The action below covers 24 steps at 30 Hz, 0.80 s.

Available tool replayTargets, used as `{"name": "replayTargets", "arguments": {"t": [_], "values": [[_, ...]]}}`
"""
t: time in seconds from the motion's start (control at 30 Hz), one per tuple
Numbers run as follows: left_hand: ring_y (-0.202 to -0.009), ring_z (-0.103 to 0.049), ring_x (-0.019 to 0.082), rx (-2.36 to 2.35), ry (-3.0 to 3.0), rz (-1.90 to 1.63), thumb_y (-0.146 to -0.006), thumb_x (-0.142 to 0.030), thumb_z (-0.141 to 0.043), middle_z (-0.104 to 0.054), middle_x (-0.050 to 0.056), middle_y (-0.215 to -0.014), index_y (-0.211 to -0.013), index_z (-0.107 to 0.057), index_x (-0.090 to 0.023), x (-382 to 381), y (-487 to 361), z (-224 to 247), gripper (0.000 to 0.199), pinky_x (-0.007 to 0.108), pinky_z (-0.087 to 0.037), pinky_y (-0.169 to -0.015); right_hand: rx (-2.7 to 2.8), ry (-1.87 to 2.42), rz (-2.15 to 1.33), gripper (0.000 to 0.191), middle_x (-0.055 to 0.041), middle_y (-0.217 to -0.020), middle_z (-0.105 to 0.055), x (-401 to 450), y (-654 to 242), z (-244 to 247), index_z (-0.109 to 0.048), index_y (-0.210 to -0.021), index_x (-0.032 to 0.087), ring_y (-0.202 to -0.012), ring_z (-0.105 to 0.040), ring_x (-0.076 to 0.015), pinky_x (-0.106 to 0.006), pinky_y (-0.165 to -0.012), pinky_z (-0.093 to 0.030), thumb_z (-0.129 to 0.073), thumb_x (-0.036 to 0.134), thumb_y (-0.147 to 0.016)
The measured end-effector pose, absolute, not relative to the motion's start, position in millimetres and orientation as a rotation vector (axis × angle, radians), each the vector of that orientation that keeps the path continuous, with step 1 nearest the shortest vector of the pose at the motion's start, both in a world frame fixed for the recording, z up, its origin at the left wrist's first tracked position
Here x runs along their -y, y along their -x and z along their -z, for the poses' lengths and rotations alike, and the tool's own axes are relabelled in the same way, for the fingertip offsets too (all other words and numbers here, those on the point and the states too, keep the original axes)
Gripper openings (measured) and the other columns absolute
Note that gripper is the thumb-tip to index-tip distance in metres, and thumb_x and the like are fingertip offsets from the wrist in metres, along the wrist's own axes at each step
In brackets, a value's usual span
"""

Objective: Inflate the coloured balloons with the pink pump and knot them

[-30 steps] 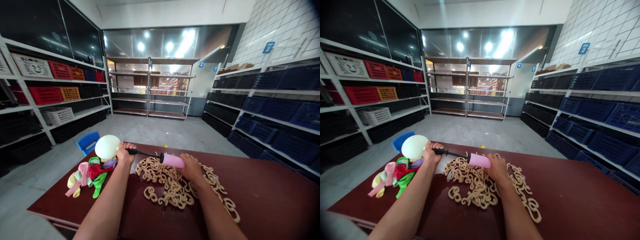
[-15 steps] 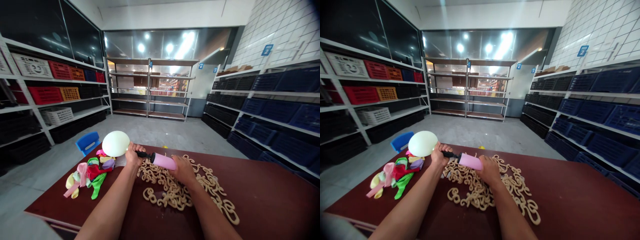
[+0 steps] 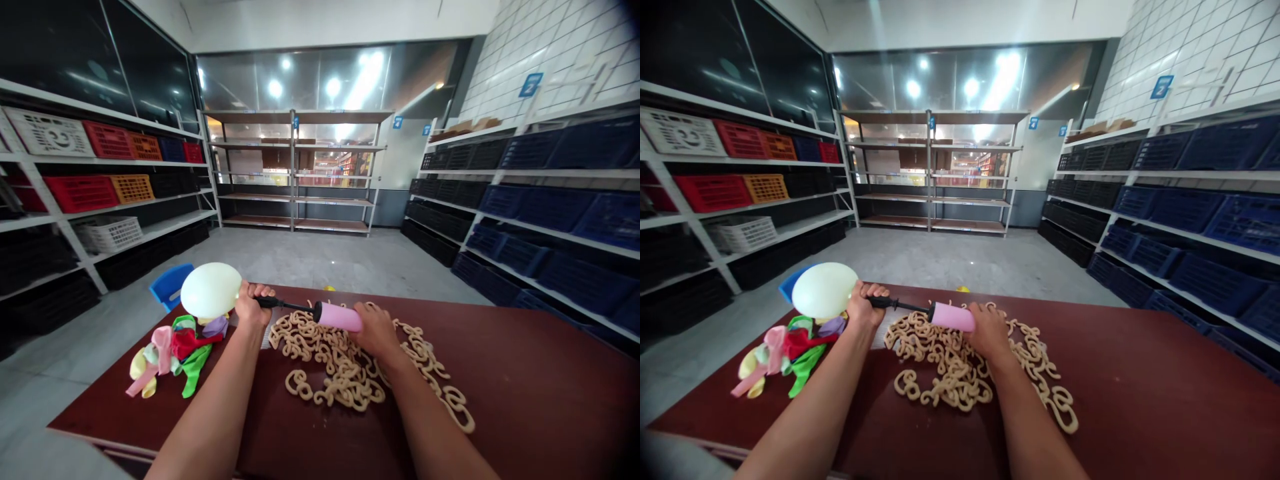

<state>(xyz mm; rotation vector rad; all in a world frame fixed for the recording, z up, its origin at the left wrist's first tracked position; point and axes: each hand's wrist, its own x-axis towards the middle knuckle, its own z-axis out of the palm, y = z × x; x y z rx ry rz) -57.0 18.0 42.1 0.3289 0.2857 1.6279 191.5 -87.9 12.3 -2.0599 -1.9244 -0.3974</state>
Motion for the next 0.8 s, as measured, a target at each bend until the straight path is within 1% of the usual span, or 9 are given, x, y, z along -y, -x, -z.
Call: {"name": "replayTargets", "arguments": {"t": [0.1, 0.17, 0.3, 0.4, 0.53, 0.67, 0.8], "values": [[-0.041, -0.033, 0.008, -0.298, -0.355, -1.57, -0.079, -0.03, -0.049, -0.024, -0.006, -0.046, -0.056, -0.015, -0.019, -10, 39, -41, 0.043, 0.024, -0.031, -0.046, 1.974, 1.973, 0.412, 0.029, -0.0051, -0.089, -0.059, 86, -177, -10, -0.05, -0.093, 0.021, -0.087, -0.049, -0.0206, -0.03, -0.073, -0.027, -0.059, 0.029, -0.066], [-0.041, -0.033, 0.008, -0.321, -0.363, -1.539, -0.08, -0.032, -0.048, -0.025, -0.005, -0.047, -0.055, -0.016, -0.019, -6, 29, -41, 0.042, 0.025, -0.031, -0.047, 1.997, 1.931, 0.413, 0.03, -0.0052, -0.088, -0.06, 84, -170, -7, -0.05, -0.092, 0.02, -0.084, -0.05, -0.0204, -0.03, -0.075, -0.027, -0.059, 0.031, -0.066], [-0.041, -0.033, 0.008, -0.331, -0.374, -1.515, -0.081, -0.035, -0.047, -0.025, -0.005, -0.047, -0.055, -0.017, -0.019, -4, 21, -40, 0.043, 0.025, -0.031, -0.047, 2.02, 1.916, 0.391, 0.03, -0.0048, -0.087, -0.06, 82, -164, -6, -0.051, -0.091, 0.019, -0.082, -0.051, -0.0198, -0.03, -0.075, -0.028, -0.059, 0.034, -0.067], [-0.042, -0.034, 0.009, -0.348, -0.349, -1.527, -0.082, -0.033, -0.046, -0.025, -0.005, -0.047, -0.054, -0.016, -0.019, -8, 28, -41, 0.043, 0.025, -0.031, -0.047, 2.031, 1.93, 0.375, 0.031, -0.0043, -0.088, -0.06, 81, -168, -8, -0.051, -0.094, 0.02, -0.085, -0.051, -0.0197, -0.029, -0.075, -0.028, -0.059, 0.035, -0.068], [-0.041, -0.034, 0.009, -0.381, -0.273, -1.603, -0.082, -0.028, -0.043, -0.025, -0.005, -0.047, -0.055, -0.018, -0.019, -18, 48, -44, 0.037, 0.026, -0.031, -0.047, 1.969, 2.028, 0.365, 0.031, -0.003, -0.094, -0.059, 82, -186, -13, -0.051, -0.096, 0.023, -0.09, -0.05, -0.0208, -0.03, -0.071, -0.027, -0.059, 0.034, -0.068], [-0.04, -0.031, 0.009, -0.366, -0.237, -1.661, -0.079, -0.023, -0.045, -0.024, -0.006, -0.047, -0.056, -0.018, -0.019, -26, 65, -44, 0.035, 0.025, -0.03, -0.046, 1.896, 2.106, 0.384, 0.028, -0.0033, -0.096, -0.059, 84, -207, -11, -0.051, -0.095, 0.024, -0.089, -0.049, -0.0207, -0.03, -0.069, -0.025, -0.058, 0.031, -0.069], [-0.04, -0.031, 0.008, -0.331, -0.23, -1.682, -0.078, -0.024, -0.048, -0.022, -0.006, -0.048, -0.056, -0.018, -0.019, -28, 69, -40, 0.037, 0.024, -0.028, -0.045, 1.876, 2.113, 0.365, 0.028, -0.0047, -0.095, -0.059, 83, -208, -5, -0.052, -0.093, 0.022, -0.088, -0.049, -0.0215, -0.03, -0.068, -0.024, -0.059, 0.027, -0.067]]}}
